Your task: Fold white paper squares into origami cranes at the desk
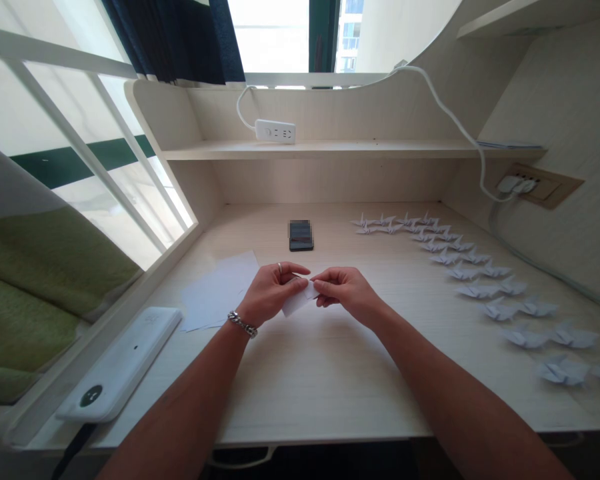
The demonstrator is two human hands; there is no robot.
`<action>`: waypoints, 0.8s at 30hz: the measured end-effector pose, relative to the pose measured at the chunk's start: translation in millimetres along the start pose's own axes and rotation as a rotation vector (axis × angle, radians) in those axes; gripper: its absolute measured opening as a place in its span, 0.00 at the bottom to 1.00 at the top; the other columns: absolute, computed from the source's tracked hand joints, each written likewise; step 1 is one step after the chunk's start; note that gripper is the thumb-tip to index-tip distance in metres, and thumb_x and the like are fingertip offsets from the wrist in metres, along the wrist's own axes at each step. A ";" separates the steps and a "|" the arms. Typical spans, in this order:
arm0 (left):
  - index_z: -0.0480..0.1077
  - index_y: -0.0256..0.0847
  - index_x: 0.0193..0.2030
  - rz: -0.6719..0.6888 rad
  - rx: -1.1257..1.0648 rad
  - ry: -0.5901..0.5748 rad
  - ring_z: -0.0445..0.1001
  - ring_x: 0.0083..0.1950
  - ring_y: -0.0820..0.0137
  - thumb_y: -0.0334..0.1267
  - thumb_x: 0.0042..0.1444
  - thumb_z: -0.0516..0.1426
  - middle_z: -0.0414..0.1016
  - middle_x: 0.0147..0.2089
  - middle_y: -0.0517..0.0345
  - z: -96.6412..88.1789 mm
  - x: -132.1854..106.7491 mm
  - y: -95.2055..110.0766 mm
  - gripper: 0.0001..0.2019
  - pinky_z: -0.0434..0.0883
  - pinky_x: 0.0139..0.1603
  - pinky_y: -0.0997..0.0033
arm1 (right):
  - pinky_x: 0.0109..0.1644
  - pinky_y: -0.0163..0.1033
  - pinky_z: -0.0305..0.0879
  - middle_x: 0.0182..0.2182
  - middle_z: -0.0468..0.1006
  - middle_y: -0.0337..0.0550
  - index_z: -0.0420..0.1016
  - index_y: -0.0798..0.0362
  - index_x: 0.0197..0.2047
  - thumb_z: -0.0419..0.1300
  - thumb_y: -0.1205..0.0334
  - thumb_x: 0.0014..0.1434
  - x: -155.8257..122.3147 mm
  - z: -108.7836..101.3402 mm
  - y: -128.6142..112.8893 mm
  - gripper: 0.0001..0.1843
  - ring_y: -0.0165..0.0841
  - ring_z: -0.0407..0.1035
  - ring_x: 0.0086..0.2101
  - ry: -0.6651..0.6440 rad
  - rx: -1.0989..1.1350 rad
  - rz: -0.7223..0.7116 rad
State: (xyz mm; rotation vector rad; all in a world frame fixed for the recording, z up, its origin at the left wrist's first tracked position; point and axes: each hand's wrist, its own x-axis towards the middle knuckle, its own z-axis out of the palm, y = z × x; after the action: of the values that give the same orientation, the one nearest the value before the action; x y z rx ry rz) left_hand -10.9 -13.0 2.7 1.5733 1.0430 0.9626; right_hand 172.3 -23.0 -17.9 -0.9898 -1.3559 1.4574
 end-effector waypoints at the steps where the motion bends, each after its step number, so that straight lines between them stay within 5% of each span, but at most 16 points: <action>1: 0.74 0.34 0.42 0.010 0.039 -0.002 0.73 0.28 0.72 0.43 0.47 0.64 0.77 0.29 0.57 0.3 -0.2 0.2 0.18 0.67 0.25 0.77 | 0.30 0.35 0.68 0.22 0.77 0.41 0.78 0.58 0.35 0.68 0.51 0.47 -0.1 0.2 1.1 0.19 0.29 0.71 0.23 -0.009 -0.030 -0.019; 5: 0.74 0.35 0.41 0.018 0.085 -0.017 0.74 0.28 0.72 0.44 0.47 0.64 0.77 0.28 0.57 -1.3 -0.2 0.0 0.17 0.68 0.25 0.76 | 0.29 0.36 0.67 0.22 0.76 0.41 0.78 0.59 0.35 0.68 0.51 0.48 -0.4 2.6 2.8 0.19 0.29 0.71 0.23 0.003 -0.093 -0.100; 10: 0.75 0.34 0.40 -0.007 -0.079 -0.032 0.76 0.34 0.68 0.40 0.43 0.66 0.79 0.33 0.53 -6.9 1.0 -0.9 0.17 0.71 0.32 0.73 | 0.29 0.36 0.67 0.20 0.76 0.40 0.77 0.58 0.31 0.70 0.52 0.44 -0.3 2.7 -0.5 0.18 0.29 0.70 0.22 0.055 -0.030 -0.029; 24: 0.76 0.34 0.34 -0.024 -0.043 0.054 0.76 0.32 0.69 0.37 0.42 0.66 0.80 0.31 0.53 1.9 1.4 0.2 0.11 0.70 0.32 0.73 | 0.28 0.36 0.69 0.22 0.76 0.40 0.78 0.59 0.30 0.70 0.51 0.43 1.2 5.3 2.6 0.18 0.29 0.71 0.23 0.081 -0.045 -0.053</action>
State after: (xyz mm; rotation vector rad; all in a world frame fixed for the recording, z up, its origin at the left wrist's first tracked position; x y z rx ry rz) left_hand -8.7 -12.3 2.7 1.5038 1.0702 1.0095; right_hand 166.7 -23.4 -20.0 -1.0230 -1.3509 1.3384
